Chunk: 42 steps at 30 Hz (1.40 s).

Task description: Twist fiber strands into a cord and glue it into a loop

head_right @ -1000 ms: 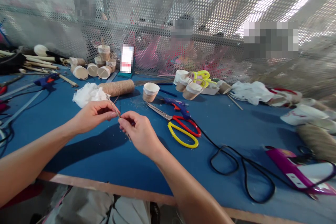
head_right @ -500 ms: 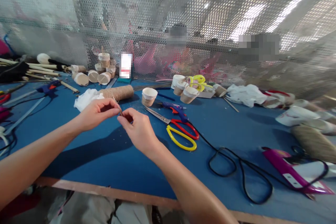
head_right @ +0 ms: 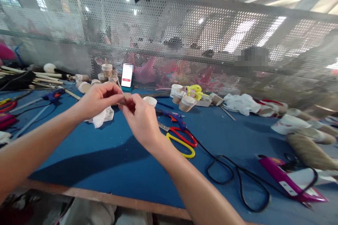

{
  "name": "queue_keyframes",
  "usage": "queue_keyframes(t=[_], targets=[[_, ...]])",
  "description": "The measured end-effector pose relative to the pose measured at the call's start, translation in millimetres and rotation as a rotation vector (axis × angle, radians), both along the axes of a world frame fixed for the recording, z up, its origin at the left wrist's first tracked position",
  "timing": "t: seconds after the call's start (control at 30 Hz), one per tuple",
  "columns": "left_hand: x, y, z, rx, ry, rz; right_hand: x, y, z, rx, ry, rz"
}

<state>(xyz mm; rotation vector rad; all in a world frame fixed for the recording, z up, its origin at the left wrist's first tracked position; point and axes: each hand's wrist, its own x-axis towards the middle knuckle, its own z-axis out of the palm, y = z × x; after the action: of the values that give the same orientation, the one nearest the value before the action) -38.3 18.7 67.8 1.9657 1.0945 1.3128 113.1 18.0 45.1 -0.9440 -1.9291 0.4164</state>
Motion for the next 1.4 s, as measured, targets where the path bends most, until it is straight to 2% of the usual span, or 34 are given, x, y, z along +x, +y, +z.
queue_keyframes(t=[0.1,0.23,0.37,0.53,0.63,0.73,0.9,1.0,1.07,1.17,1.4], targets=[[3.9,-18.4,-25.4,-0.112,-0.038,0.007,4.2,-15.9,-16.9,-0.077,-0.051,0.009],[2.7,-21.2,-57.6,-0.226,-0.101,-0.014,7.2,-19.9,-39.3,-0.157,-0.078,0.008],[-1.9,-16.6,-73.5,-0.325,-0.120,-0.073,8.6,-14.0,-52.9,-0.335,-0.018,0.098],[-7.0,-17.2,-75.8,-0.394,-0.127,-0.130,11.6,-13.7,-53.6,-0.650,0.095,0.263],[-9.0,-18.8,-75.9,-0.408,-0.112,-0.160,13.4,-16.1,-51.8,-0.754,0.105,0.323],[-7.1,-19.5,-78.1,-0.408,-0.120,-0.137,12.8,-17.1,-54.4,-0.688,0.065,0.302],[0.5,-20.6,-82.5,-0.431,-0.184,-0.045,9.4,-17.5,-64.8,-0.333,-0.060,0.057],[0.5,-21.2,-82.2,-0.413,-0.173,-0.068,10.3,-18.3,-65.9,-0.251,-0.100,0.030],[-1.1,-21.1,-81.1,-0.401,-0.147,-0.081,11.7,-19.2,-63.7,-0.277,-0.090,0.031],[-3.2,-21.1,-79.5,-0.388,-0.122,-0.088,13.4,-20.8,-59.3,-0.400,-0.043,0.065],[-5.4,-23.0,-79.1,-0.392,-0.112,-0.119,14.5,-20.0,-55.7,-0.678,0.139,0.224]])
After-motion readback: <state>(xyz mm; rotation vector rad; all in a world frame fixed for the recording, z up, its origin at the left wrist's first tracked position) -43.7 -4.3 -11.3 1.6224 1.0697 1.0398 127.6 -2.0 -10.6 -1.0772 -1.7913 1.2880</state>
